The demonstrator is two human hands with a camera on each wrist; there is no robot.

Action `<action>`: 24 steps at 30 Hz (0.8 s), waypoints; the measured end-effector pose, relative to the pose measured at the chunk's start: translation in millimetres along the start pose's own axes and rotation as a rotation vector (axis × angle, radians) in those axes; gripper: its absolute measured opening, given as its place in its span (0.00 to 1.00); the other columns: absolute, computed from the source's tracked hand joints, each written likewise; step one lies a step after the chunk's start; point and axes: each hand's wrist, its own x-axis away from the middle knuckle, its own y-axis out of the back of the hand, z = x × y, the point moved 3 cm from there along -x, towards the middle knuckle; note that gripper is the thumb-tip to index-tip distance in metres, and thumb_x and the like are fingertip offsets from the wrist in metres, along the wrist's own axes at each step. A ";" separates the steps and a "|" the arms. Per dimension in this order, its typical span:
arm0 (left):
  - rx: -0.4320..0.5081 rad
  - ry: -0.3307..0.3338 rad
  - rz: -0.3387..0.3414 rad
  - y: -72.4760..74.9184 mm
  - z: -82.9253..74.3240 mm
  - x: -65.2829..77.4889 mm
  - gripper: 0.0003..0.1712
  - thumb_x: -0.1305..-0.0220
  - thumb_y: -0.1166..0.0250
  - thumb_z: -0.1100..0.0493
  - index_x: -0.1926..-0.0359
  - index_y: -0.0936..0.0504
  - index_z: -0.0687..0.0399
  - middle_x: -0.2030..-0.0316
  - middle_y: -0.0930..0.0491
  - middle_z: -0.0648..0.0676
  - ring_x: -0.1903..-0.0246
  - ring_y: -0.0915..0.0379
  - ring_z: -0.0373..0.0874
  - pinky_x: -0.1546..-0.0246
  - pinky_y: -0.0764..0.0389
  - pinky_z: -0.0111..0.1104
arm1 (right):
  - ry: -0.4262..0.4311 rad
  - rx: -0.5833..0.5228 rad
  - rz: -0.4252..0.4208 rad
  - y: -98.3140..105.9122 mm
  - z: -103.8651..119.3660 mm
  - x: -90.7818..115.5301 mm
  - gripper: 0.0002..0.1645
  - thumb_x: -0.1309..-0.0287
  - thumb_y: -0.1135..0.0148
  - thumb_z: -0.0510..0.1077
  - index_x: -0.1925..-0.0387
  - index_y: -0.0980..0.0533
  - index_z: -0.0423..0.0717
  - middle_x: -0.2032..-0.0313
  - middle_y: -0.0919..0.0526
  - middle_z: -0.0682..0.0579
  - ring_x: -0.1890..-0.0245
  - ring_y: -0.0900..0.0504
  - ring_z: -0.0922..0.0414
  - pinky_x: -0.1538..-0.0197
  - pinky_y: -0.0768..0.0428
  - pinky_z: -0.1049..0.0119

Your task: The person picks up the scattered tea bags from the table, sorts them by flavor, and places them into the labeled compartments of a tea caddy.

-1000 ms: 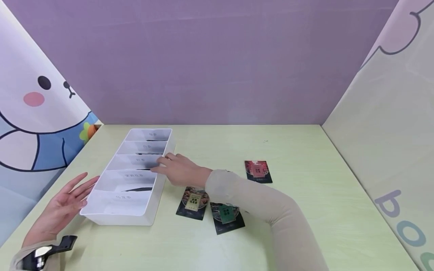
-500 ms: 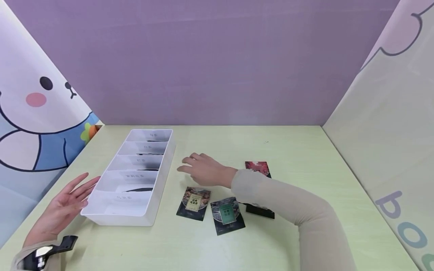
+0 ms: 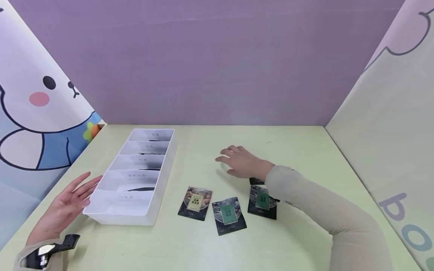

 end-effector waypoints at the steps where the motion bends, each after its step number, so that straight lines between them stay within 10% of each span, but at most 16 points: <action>1: -0.006 -0.002 0.001 0.1 -0.1 0.1 0.46 0.34 0.58 0.86 0.21 0.49 0.49 0.32 0.30 0.44 0.35 0.32 0.35 0.42 0.27 0.27 | -0.019 -0.004 0.018 -0.1 -5.5 5.4 0.35 0.38 0.31 0.48 0.33 0.31 0.47 0.35 0.30 0.40 0.35 0.33 0.40 0.36 0.32 0.42; 24: 0.006 -0.031 0.023 -1.2 -1.1 -1.7 0.46 0.35 0.58 0.87 0.22 0.48 0.50 0.32 0.30 0.46 0.35 0.33 0.36 0.41 0.28 0.27 | -0.346 -0.167 0.199 -28.3 -74.8 77.7 0.49 0.50 0.26 0.64 0.34 0.29 0.40 0.37 0.31 0.34 0.37 0.37 0.33 0.39 0.37 0.30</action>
